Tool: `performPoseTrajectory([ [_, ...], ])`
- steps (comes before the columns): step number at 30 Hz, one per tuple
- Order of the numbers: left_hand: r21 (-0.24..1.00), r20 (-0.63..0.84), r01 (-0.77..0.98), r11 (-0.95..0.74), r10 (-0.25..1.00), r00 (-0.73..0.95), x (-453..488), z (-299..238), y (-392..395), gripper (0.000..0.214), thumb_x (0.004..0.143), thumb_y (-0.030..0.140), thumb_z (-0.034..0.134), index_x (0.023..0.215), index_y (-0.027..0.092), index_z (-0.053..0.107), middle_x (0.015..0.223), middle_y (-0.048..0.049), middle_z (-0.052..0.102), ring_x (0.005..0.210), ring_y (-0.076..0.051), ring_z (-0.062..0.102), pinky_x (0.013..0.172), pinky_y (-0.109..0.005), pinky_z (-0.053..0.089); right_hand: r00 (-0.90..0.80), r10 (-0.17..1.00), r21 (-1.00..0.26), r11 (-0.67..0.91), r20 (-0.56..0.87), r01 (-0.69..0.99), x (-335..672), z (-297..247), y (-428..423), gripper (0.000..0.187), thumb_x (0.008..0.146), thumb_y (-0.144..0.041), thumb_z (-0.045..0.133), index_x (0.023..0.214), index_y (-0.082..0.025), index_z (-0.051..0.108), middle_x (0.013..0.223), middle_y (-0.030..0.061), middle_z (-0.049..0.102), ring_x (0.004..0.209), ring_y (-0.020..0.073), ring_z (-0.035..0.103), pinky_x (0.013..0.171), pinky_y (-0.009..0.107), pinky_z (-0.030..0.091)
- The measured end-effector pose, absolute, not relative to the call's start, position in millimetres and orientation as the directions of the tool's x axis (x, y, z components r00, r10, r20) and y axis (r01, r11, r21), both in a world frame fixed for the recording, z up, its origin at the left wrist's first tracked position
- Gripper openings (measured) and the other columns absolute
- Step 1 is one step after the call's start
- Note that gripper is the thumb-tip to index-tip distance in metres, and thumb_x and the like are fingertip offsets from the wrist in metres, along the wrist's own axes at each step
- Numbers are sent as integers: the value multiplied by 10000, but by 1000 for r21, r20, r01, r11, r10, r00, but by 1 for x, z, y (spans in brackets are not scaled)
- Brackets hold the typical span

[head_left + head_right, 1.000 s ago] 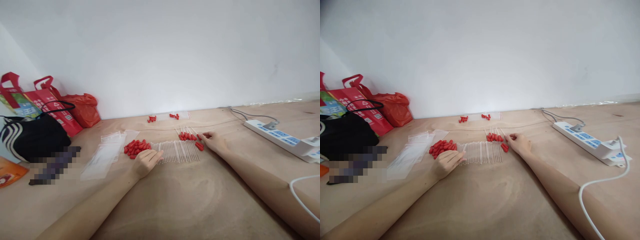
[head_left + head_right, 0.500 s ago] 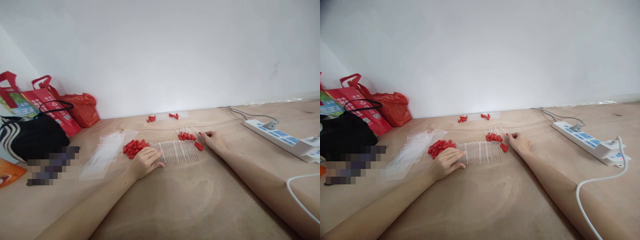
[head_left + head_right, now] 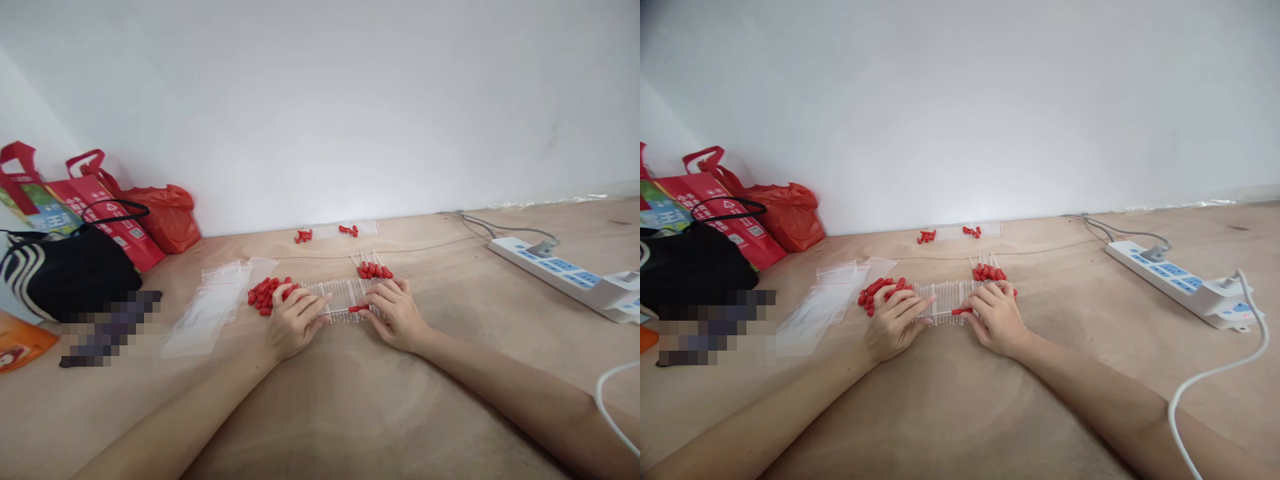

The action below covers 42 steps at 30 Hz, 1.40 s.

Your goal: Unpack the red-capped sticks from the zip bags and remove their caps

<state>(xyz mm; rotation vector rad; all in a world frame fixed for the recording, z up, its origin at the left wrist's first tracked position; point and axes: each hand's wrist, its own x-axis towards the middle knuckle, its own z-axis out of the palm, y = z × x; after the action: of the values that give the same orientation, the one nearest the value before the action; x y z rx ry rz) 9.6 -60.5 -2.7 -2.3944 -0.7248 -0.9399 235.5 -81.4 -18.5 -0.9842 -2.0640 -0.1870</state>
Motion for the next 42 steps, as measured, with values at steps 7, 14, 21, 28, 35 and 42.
performPoseTrajectory([
  [7,-236,731,574,-784,246,636,14,-7,-63,80,803,212,544,840,223,614,600,48,641,644,-114,535,802,-365,265,-399,542,-122,691,740,712,230,-23,-79,157,811,-327,491,836,-210,593,801,10,609,759,134,492,783,334,263],
  [14,-250,720,573,-780,246,649,17,-6,-63,83,804,227,542,855,223,607,607,51,639,645,-113,533,810,-369,257,-412,470,-43,697,781,716,225,-25,-77,131,801,-316,523,785,-237,628,696,-14,617,709,119,482,840,359,236],
  [21,-257,670,525,-811,242,701,16,-6,-65,98,824,181,500,790,202,590,572,54,615,627,-107,529,810,-380,238,-475,413,39,722,777,691,225,-22,-83,136,798,-274,516,726,-219,617,585,-28,554,681,116,464,855,384,220],
  [28,-206,667,501,-841,254,701,13,-6,-68,117,824,151,486,762,190,577,591,57,618,626,-95,539,806,-362,227,-534,396,78,746,747,661,228,-20,-87,191,801,-235,461,670,-208,598,559,-29,499,664,114,440,893,416,202],
  [35,-199,667,499,-843,257,700,12,-4,-71,114,824,169,492,758,189,583,594,53,621,608,-94,531,804,-351,253,-546,372,88,762,751,641,230,-20,-88,213,787,-209,450,620,-197,583,544,-34,493,663,112,443,920,443,180],
  [42,-112,708,602,-790,362,607,-10,-8,-63,136,848,164,445,855,164,580,673,0,615,590,-97,518,653,-258,367,-343,487,-88,667,803,740,252,-18,-79,138,794,-302,523,740,-241,634,638,-26,584,699,117,496,877,373,226],
])
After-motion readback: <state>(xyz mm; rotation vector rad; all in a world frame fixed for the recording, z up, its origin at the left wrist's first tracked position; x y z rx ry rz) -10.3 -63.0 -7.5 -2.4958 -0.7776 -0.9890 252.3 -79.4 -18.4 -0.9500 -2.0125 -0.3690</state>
